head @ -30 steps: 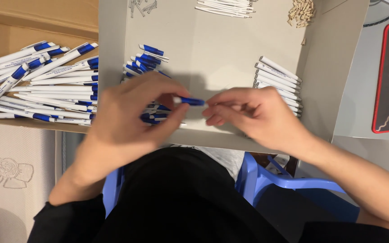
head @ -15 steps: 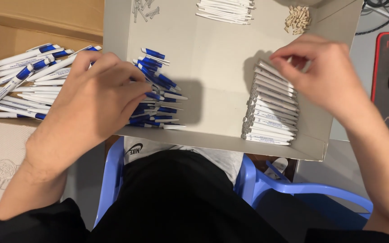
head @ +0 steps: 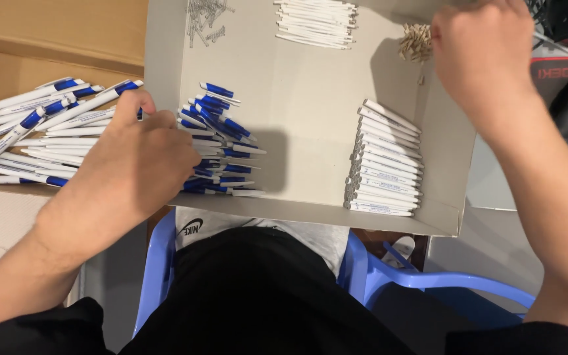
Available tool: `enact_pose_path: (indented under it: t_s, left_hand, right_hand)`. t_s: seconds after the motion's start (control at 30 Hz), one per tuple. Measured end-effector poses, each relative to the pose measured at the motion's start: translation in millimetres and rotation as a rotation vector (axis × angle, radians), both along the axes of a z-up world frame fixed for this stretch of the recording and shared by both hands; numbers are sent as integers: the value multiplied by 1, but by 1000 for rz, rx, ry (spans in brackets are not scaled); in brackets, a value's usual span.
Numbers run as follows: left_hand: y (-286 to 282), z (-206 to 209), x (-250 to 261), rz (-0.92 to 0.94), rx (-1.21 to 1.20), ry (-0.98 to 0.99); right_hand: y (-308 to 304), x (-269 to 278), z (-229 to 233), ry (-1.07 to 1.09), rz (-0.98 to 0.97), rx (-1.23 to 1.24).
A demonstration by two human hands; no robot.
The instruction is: Disassembling ballpoint pens and sorting the barrels, caps, ink cartridges, and springs into separate piles in a box.
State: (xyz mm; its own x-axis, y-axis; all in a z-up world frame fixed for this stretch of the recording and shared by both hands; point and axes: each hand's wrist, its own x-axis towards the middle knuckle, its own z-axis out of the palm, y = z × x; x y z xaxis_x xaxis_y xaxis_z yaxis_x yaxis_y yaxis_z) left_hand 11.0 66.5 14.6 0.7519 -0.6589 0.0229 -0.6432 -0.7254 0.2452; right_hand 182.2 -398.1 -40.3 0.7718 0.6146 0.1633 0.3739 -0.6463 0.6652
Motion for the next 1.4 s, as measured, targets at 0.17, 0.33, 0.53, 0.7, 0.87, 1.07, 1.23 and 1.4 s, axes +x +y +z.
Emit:
enact_pose_path:
  t_s: [0.17, 0.33, 0.53, 0.7, 0.87, 1.07, 1.23, 1.4]
  left_hand:
    - [3, -6, 0, -18, 374, -110]
    - [10, 19, 8, -72, 134, -120]
    - [116, -9, 16, 279, -214, -207]
    - [165, -54, 32, 391, -20, -165]
    - [112, -37, 44, 505, 499, -163]
    - [89, -44, 60, 520, 464, -2]
    - [91, -60, 55, 529, 546, -35]
    - [92, -29, 31, 424, 396, -344]
  right_hand:
    - [7, 14, -13, -140, -6, -270]
    - [30, -29, 19, -12, 42, 22]
    - [74, -128, 85, 340, 25, 315]
    - [91, -181, 83, 525, -1, 598]
    - [116, -202, 72, 581, -51, 848]
    - [131, -193, 58, 595, -161, 1078]
    - [129, -188, 48, 627, -188, 1092]
    - [129, -190, 48, 640, -196, 1081]
